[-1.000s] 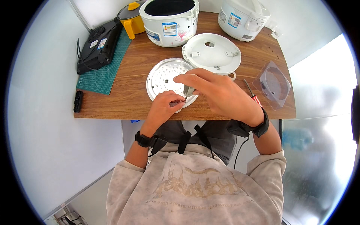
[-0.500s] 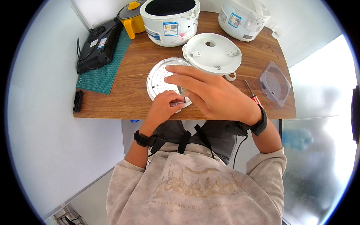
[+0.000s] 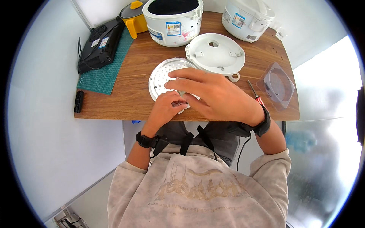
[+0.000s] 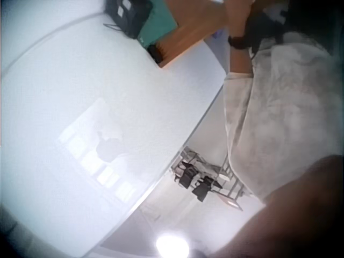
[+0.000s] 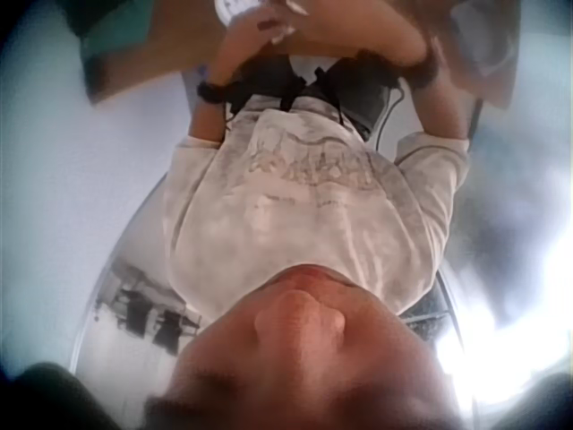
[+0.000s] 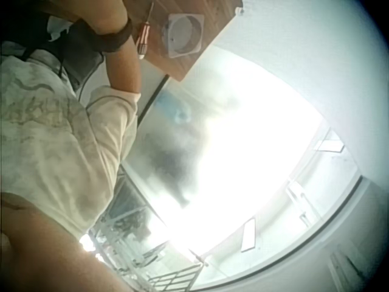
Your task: The person assembles a white plastic appliance lid by first fitting a circular gasket into a ring, then attaching the ring to the lid. They use a screwdriver to fasten multiple screws into the lid, securing the components together.
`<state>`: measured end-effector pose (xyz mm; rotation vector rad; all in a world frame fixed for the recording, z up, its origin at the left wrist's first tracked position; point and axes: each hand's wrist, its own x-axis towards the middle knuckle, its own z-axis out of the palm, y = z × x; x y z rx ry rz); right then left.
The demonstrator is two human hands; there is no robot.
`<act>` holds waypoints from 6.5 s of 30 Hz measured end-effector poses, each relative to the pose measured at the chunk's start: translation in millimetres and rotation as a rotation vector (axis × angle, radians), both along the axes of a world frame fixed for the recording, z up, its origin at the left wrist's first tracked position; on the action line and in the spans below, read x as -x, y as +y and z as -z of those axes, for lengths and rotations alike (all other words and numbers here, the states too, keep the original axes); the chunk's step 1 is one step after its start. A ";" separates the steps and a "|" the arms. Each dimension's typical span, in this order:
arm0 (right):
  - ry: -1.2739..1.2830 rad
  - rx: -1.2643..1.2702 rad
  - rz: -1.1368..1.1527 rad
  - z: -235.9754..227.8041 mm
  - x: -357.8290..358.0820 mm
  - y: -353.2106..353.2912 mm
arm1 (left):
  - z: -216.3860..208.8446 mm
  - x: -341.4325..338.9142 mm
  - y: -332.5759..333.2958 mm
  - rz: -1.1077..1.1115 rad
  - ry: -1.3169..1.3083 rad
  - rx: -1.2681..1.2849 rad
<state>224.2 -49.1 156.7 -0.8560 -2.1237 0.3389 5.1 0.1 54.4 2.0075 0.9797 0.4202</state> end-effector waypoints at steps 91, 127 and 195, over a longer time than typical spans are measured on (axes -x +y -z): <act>0.063 0.186 -0.010 9.1 -8.5 -6.3 | 0.3 7.4 -0.2 -0.002 -0.001 -0.175; 0.095 0.074 -0.047 2.2 1.9 2.5 | -9.3 9.2 -0.3 -0.014 0.091 -0.116; 0.357 0.277 0.277 12.2 -7.1 12.3 | 2.9 15.2 3.6 0.038 0.072 -0.200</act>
